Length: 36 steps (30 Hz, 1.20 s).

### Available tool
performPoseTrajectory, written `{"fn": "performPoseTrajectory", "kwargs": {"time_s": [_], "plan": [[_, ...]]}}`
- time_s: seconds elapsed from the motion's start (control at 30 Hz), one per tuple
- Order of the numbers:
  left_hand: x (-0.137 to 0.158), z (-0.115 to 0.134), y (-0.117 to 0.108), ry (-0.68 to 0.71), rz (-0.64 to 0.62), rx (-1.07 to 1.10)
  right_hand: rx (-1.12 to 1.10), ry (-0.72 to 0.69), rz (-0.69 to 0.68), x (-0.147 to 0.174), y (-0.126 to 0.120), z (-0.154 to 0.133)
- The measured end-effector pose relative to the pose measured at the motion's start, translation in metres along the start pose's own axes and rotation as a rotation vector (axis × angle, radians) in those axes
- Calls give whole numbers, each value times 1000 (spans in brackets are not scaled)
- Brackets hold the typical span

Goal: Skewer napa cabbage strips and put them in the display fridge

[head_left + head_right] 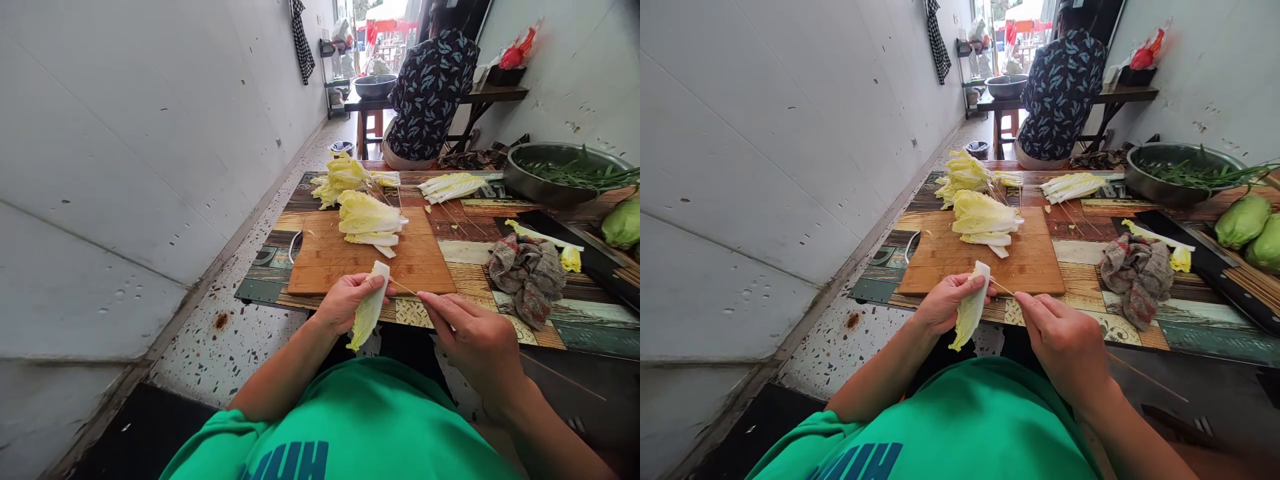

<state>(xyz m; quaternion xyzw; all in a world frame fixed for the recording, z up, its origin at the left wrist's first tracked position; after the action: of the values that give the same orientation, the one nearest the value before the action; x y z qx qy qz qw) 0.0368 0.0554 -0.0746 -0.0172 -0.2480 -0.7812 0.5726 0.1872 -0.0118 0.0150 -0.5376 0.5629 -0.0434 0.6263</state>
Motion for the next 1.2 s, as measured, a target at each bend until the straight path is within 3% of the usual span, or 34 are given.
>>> {"fn": "performPoseTrajectory", "kwargs": {"time_s": [0.37, 0.7, 0.83, 1.0, 1.1, 1.2], "plan": [[5, 11, -2, 156, 52, -214, -119, 3, -15, -5, 1, 4], [9, 5, 9, 118, 22, -243, -318, 56, 42, -12, 13, 9], [16, 19, 13, 305, 86, -321, -393, 91, 51, -13, 18, 11], [39, 51, 17, 659, 122, -637, -540, -35, 69, -17, 7, 7], [49, 57, 24, 682, 11, -736, -505, -156, 104, -17, -10, -4], [60, 55, 27, 604, -106, -669, -420, -249, 67, -8, -24, -24]]}}
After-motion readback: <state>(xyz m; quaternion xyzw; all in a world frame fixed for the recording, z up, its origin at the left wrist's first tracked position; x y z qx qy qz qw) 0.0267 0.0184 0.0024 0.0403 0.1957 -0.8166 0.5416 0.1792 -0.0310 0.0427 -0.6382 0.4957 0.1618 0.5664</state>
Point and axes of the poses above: each hand's wrist, its own x-axis away from the middle knuckle, its own y-axis out of the palm, z = x × y, the point moved 8 cm from there along -x, towards the middle knuckle, and after that the axes turned 9 degrees about -x, right-handed, at the moved point
